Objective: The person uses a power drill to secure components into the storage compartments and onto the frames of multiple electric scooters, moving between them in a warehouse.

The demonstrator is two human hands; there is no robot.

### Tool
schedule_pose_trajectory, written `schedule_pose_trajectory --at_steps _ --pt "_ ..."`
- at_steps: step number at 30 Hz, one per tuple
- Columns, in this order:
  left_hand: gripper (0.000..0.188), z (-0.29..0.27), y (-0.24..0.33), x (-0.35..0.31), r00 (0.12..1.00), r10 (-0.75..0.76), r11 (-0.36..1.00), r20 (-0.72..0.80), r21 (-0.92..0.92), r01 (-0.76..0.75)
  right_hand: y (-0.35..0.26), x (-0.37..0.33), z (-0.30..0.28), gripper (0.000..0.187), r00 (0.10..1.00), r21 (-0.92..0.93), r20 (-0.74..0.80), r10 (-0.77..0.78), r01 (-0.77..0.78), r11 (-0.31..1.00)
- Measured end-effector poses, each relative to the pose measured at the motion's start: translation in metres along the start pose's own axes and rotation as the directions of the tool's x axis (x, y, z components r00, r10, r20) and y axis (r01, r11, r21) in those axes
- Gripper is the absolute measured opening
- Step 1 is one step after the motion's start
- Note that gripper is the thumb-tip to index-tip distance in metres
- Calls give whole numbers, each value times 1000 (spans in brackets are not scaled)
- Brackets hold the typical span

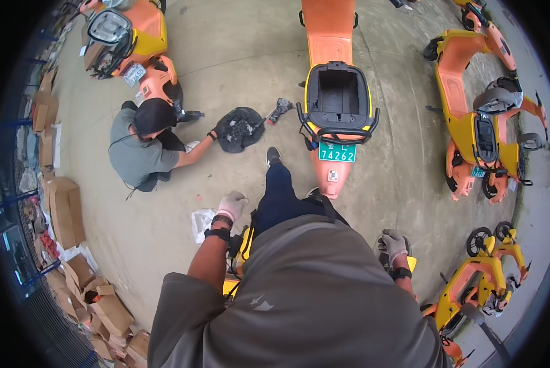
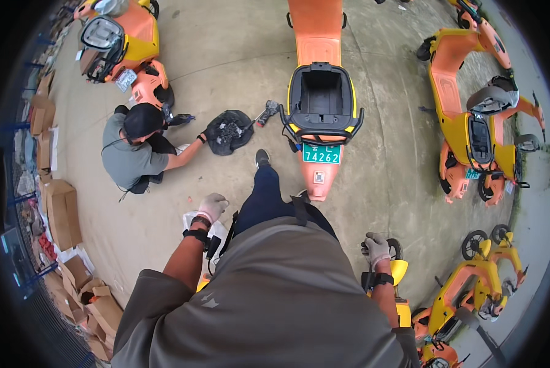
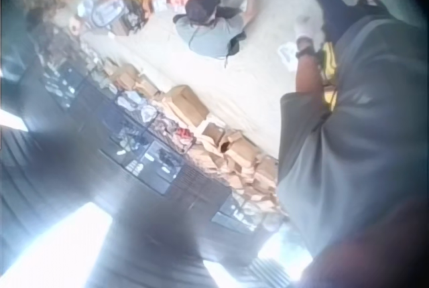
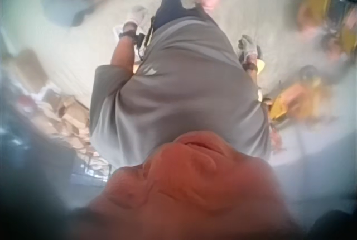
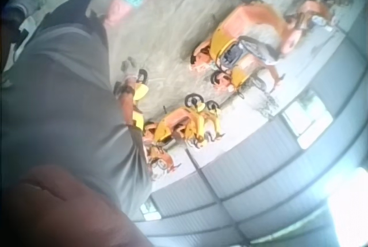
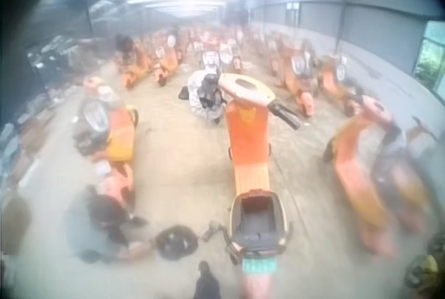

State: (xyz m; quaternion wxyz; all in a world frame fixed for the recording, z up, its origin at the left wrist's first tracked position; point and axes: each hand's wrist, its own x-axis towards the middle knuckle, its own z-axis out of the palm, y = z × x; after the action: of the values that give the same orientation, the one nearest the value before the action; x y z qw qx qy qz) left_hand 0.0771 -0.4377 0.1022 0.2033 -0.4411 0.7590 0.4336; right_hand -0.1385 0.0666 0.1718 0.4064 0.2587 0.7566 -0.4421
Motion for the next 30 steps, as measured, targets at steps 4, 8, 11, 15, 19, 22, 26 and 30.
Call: schedule_pose_trajectory --at_steps 4,8,11,15,19,22,26,30 --pt "30 6 1 0 1000 8 997 -25 -83 -10 -1 -1 2 29 1000 2 -2 -4 4 1000" --pt "29 0 17 -1 1000 -5 998 -17 -68 4 9 -3 0 30 999 -24 -45 9 -10 1000" --pt "28 -3 -10 -2 997 81 993 -9 -88 -82 3 -7 13 31 1000 -48 21 7 -6 999" --pt "34 -17 0 -25 987 12 999 -163 38 -6 2 0 17 30 997 -64 73 21 -16 998" --pt "45 -36 19 -18 979 31 970 -200 242 19 9 13 7 27 996 -78 68 60 -55 995" --pt "48 -56 7 13 983 -100 960 -152 244 135 -27 8 21 25 996 -155 60 63 -53 986" --pt "46 -75 -8 82 988 -135 967 -81 208 149 -60 -3 39 23 997 -244 71 7 11 970" --pt "43 -70 -19 171 981 -178 975 -76 122 186 -77 -22 51 23 549 -633 756 -356 751 -188"
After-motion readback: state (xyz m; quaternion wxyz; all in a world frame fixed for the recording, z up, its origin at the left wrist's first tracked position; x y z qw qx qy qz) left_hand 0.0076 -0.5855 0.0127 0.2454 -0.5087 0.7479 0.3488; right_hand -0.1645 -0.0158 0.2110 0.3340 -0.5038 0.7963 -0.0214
